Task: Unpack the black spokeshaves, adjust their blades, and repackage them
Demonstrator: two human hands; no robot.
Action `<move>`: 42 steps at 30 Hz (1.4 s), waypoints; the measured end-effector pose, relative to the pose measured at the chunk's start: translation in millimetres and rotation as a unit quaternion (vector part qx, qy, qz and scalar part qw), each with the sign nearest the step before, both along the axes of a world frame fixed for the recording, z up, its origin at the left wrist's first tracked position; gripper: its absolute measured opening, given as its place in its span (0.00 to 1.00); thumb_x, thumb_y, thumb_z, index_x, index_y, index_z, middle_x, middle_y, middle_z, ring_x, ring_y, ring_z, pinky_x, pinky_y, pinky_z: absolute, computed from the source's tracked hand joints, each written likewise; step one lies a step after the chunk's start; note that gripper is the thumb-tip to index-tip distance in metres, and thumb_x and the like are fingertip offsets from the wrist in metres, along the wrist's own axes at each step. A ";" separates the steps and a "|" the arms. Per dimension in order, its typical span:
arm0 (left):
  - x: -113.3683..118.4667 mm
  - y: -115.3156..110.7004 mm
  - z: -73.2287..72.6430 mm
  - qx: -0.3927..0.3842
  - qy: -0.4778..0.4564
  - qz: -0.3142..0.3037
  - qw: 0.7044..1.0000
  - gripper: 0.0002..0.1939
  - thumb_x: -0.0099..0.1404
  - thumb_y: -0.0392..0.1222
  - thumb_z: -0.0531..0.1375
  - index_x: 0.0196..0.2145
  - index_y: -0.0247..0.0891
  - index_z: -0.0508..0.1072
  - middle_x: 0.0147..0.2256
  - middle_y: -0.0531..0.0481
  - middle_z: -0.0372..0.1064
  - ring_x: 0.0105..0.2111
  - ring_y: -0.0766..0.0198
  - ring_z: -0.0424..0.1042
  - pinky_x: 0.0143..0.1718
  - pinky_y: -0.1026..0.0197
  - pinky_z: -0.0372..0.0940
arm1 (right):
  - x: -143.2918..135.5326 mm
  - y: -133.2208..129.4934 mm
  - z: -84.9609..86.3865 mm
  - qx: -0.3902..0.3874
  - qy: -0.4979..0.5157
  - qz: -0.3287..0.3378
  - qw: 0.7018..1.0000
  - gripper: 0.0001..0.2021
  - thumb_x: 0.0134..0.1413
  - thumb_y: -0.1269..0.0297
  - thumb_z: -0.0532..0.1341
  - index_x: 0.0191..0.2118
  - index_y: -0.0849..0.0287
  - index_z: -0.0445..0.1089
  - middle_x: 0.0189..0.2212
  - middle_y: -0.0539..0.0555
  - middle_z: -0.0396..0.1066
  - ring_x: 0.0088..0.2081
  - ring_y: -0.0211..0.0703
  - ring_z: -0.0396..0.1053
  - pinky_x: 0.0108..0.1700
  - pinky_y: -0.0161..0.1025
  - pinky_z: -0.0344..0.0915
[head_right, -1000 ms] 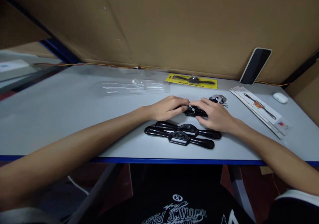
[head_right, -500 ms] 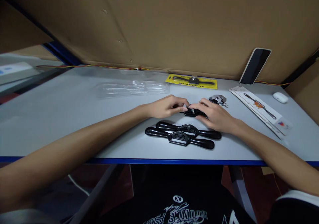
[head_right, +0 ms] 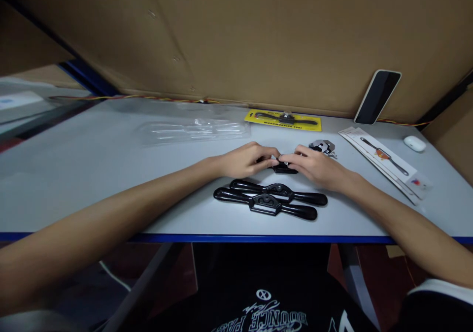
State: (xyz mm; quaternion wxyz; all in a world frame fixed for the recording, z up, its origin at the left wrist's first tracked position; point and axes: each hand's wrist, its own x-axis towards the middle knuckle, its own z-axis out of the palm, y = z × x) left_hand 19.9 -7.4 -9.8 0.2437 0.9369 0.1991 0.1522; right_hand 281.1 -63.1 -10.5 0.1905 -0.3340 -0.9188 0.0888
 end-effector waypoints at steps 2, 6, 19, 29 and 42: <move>-0.1 0.5 0.7 -0.004 0.000 -0.002 1.000 0.20 0.76 0.52 0.50 0.43 0.35 0.75 0.19 0.58 0.58 0.19 0.66 0.56 0.27 0.62 0.52 | 0.5 0.2 0.5 -0.006 -0.001 0.004 1.000 0.19 0.76 0.60 0.51 0.60 0.52 0.75 0.41 0.56 0.68 0.37 0.43 0.67 0.43 0.42 0.69; -0.3 2.7 2.2 -0.018 -0.004 -0.008 1.000 0.20 0.75 0.52 0.51 0.43 0.35 0.76 0.19 0.59 0.58 0.19 0.67 0.54 0.26 0.63 0.52 | 0.2 0.0 2.6 -0.018 -0.004 0.005 1.000 0.19 0.76 0.60 0.50 0.58 0.52 0.75 0.41 0.56 0.68 0.36 0.43 0.67 0.42 0.42 0.68; -0.4 1.7 6.7 -0.032 -0.011 -0.004 0.999 0.18 0.74 0.50 0.53 0.41 0.35 0.76 0.18 0.60 0.56 0.19 0.68 0.52 0.26 0.63 0.52 | -8.1 -0.7 4.8 -0.046 -0.054 -0.048 0.996 0.17 0.75 0.57 0.50 0.59 0.50 0.71 0.42 0.55 0.70 0.37 0.45 0.71 0.43 0.43 0.70; -1.6 3.5 3.3 -0.016 -0.009 0.003 1.000 0.17 0.74 0.50 0.52 0.41 0.35 0.75 0.20 0.58 0.60 0.20 0.68 0.56 0.27 0.63 0.53 | -11.0 -1.9 0.3 -0.029 -0.046 -0.069 0.996 0.15 0.75 0.57 0.50 0.56 0.55 0.70 0.48 0.59 0.76 0.42 0.50 0.76 0.45 0.48 0.72; -0.3 2.7 -3.7 0.010 -0.026 0.013 1.000 0.19 0.74 0.51 0.52 0.41 0.35 0.77 0.20 0.58 0.60 0.19 0.68 0.57 0.26 0.63 0.53 | -10.7 -1.6 -1.7 -0.022 -0.043 -0.069 0.996 0.14 0.74 0.57 0.52 0.54 0.54 0.71 0.47 0.59 0.77 0.43 0.50 0.76 0.45 0.46 0.71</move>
